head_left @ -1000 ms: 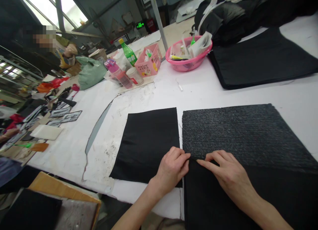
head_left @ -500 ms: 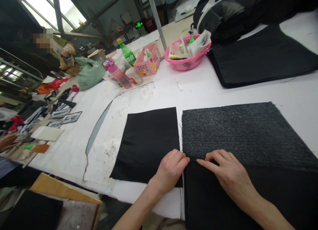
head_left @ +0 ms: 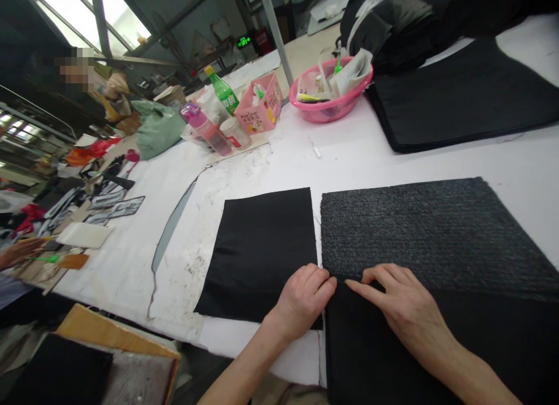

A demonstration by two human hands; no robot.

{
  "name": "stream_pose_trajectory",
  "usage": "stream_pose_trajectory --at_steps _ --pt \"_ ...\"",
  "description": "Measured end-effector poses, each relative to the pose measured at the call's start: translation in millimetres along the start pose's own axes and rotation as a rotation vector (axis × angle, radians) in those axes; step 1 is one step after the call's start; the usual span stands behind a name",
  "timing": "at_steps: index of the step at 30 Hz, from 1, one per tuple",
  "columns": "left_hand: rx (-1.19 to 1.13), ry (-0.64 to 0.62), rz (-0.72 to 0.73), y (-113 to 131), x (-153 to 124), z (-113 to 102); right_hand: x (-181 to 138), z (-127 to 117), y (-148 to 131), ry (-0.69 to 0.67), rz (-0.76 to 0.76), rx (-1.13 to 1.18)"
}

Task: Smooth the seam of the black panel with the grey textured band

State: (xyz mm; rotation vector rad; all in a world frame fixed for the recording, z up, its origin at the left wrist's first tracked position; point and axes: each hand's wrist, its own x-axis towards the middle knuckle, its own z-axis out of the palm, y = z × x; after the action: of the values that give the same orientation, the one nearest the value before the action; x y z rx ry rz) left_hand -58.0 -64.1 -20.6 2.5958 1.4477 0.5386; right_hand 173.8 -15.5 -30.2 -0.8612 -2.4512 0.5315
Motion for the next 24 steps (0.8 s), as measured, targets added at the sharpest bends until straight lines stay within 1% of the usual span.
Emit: stream_pose_trajectory --at_steps 14,19,24 --pt "0.104 -0.078 0.022 0.8 4.9 -5.3 3.0 -1.2 -2.7 -0.009 -0.026 -0.064" --pt "0.143 -0.105 0.031 1.0 1.9 -5.7 6.2 -1.4 -5.0 0.004 -0.052 -0.119" --pt "0.148 -0.092 0.007 1.2 -4.9 -6.7 7.4 -1.6 -5.4 -0.027 -0.065 -0.124"
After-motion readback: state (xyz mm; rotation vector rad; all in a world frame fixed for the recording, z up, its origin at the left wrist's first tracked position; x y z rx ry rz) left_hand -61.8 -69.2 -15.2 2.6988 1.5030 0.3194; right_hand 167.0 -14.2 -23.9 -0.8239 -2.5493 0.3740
